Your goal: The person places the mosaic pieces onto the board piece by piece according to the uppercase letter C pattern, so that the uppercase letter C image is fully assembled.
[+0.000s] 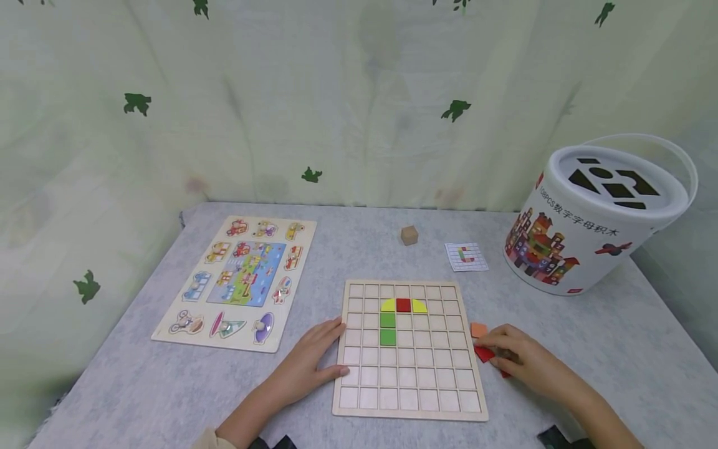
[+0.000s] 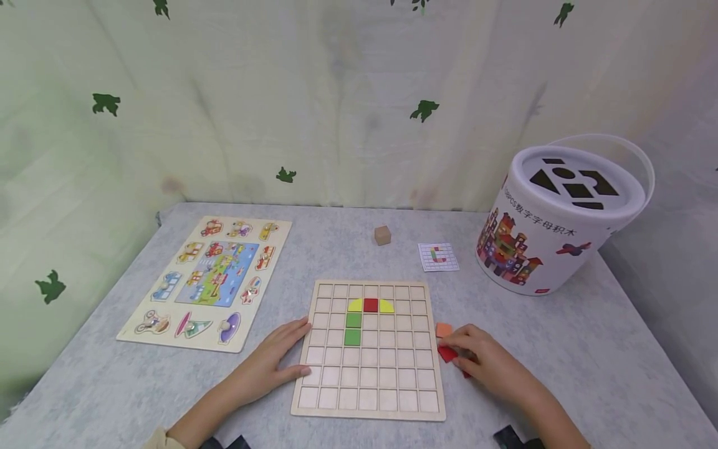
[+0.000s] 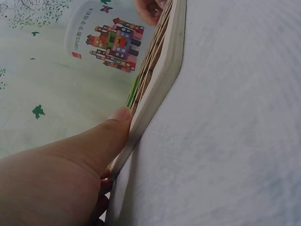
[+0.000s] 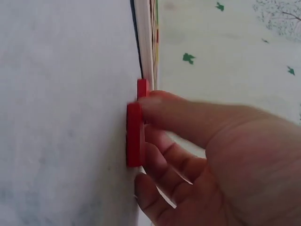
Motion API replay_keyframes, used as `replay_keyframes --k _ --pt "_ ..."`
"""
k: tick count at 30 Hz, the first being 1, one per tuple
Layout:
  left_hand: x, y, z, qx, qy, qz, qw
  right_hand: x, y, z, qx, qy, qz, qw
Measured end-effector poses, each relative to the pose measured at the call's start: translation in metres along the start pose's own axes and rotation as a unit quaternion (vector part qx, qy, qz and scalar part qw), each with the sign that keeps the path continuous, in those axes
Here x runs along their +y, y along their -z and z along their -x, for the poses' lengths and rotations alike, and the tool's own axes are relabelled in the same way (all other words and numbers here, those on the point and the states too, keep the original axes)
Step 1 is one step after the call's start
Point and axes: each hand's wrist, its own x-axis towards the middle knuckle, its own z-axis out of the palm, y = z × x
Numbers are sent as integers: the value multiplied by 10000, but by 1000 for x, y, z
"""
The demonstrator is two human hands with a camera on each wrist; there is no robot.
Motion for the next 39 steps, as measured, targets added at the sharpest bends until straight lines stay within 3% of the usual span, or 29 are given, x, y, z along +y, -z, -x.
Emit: replay_keyframes --k 7,16,19,23,28,32,36,39 --pt "0 0 1 86 -57 -117 9999 -3 -6 -2 361 192 528 9978" --pt "1 0 1 49 2 -65 10000 -12 -2 -1 403 -260 414 9980" --pt "1 0 1 35 40 -109 9999 -18 -1 -1 434 -84 351 9984" --pt "0 0 1 27 22 -131 9999 -28 -4 -2 449 508 173 9975" --pt "0 0 1 23 -38 -99 9999 -40 -10 -8 29 1095 -701 9915" --pt "0 0 0 -5 -15 -73 10000 -52 -16 -15 -495 1049 -1641 9796" --pt "0 0 0 -27 14 -74 10000 -61 -24 -22 -952 896 -2424 9613" --pt "0 0 0 -22 12 -89 10000 -66 -31 -30 -1129 926 -2625 9538"
